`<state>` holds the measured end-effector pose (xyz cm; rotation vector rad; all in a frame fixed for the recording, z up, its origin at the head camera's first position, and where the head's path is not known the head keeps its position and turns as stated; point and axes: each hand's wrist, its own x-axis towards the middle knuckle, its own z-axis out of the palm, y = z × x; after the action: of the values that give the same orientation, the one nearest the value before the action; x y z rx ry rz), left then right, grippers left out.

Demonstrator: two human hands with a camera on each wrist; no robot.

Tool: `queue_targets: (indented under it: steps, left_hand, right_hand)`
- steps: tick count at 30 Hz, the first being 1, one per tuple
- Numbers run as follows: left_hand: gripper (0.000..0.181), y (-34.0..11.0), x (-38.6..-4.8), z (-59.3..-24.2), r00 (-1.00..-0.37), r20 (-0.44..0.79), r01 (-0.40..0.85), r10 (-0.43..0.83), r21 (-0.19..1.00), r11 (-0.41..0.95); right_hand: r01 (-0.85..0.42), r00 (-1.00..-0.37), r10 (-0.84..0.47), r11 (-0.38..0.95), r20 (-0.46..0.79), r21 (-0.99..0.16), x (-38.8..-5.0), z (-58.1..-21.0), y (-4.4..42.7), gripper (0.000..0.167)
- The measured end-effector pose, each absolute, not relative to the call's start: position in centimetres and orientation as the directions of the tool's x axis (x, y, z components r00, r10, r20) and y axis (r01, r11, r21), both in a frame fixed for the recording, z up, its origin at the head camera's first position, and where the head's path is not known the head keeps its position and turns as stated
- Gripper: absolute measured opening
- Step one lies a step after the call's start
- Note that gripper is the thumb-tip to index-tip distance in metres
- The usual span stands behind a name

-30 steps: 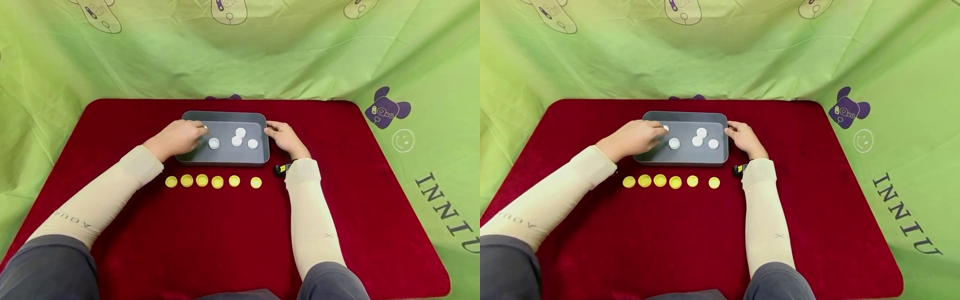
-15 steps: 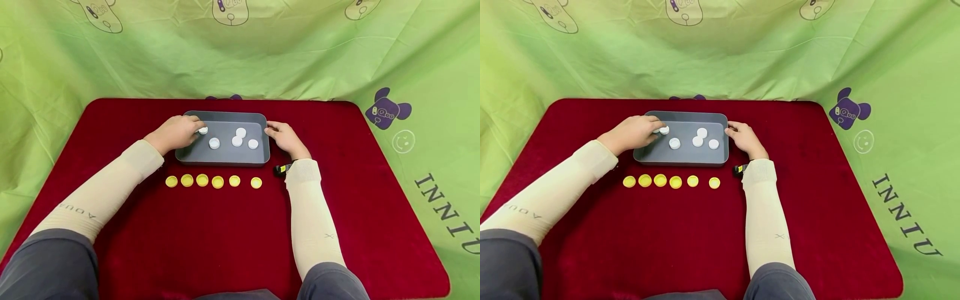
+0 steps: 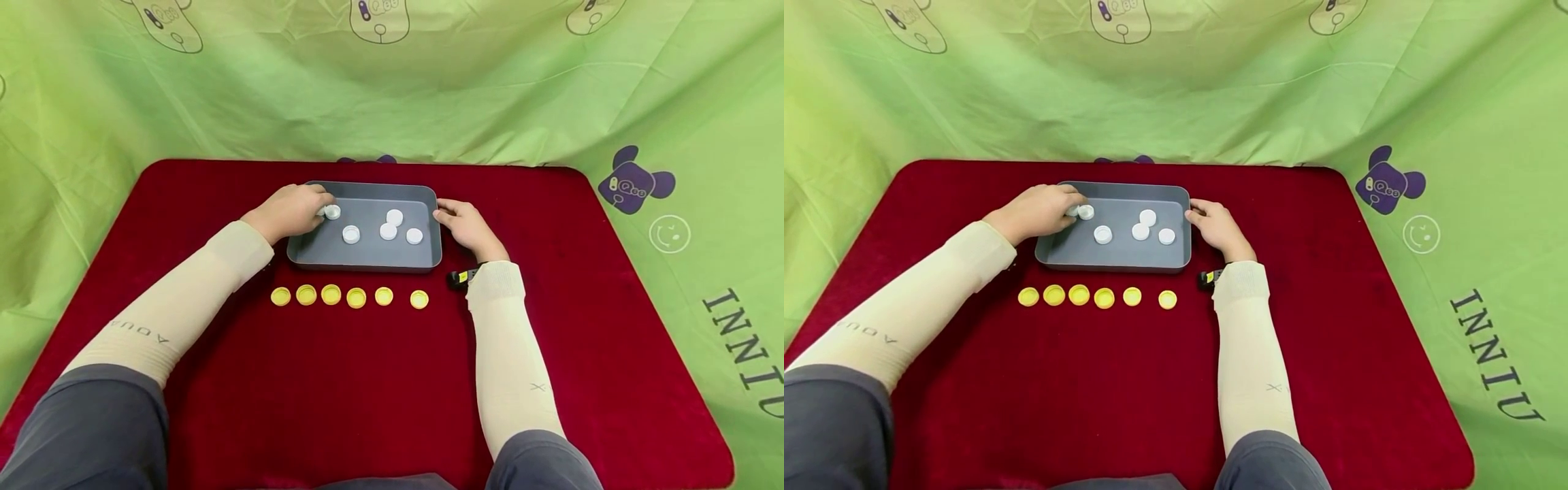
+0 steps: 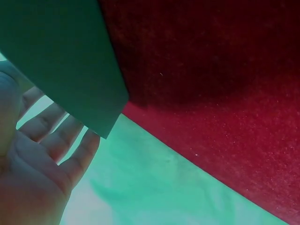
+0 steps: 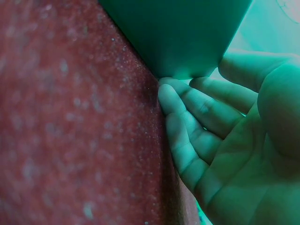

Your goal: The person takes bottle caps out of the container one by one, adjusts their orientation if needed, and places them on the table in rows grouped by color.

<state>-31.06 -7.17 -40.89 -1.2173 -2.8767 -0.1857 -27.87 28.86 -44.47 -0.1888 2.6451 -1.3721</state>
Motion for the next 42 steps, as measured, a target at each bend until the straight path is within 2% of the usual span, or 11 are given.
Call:
queue_targets:
  steps: [5,13,23,42]
  left_hand:
    - [0.024,-7.21,-31.59,-41.06,-0.687,0.055,0.726,0.724,0.065,0.684]
    - [0.028,-7.11,-31.82,-41.13,-0.723,-0.032,0.689,0.690,0.040,0.724]
    - [0.025,-7.13,-31.83,-40.83,-0.716,0.010,0.698,0.698,0.020,0.715]
    - [0.025,-7.43,-32.01,-41.48,-0.718,0.016,0.696,0.696,0.012,0.718]
  right_hand:
    - [-0.037,-0.980,-0.181,0.562,-0.079,-0.826,-27.86,-44.46,28.87,0.046]
    - [-0.045,-0.981,-0.180,0.576,-0.073,-0.816,-27.62,-44.48,28.78,0.045]
    - [-0.050,-0.981,-0.183,0.576,-0.069,-0.816,-27.53,-44.42,28.76,0.045]
    - [-0.059,-0.981,-0.183,0.574,-0.058,-0.817,-27.74,-44.49,28.70,0.045]
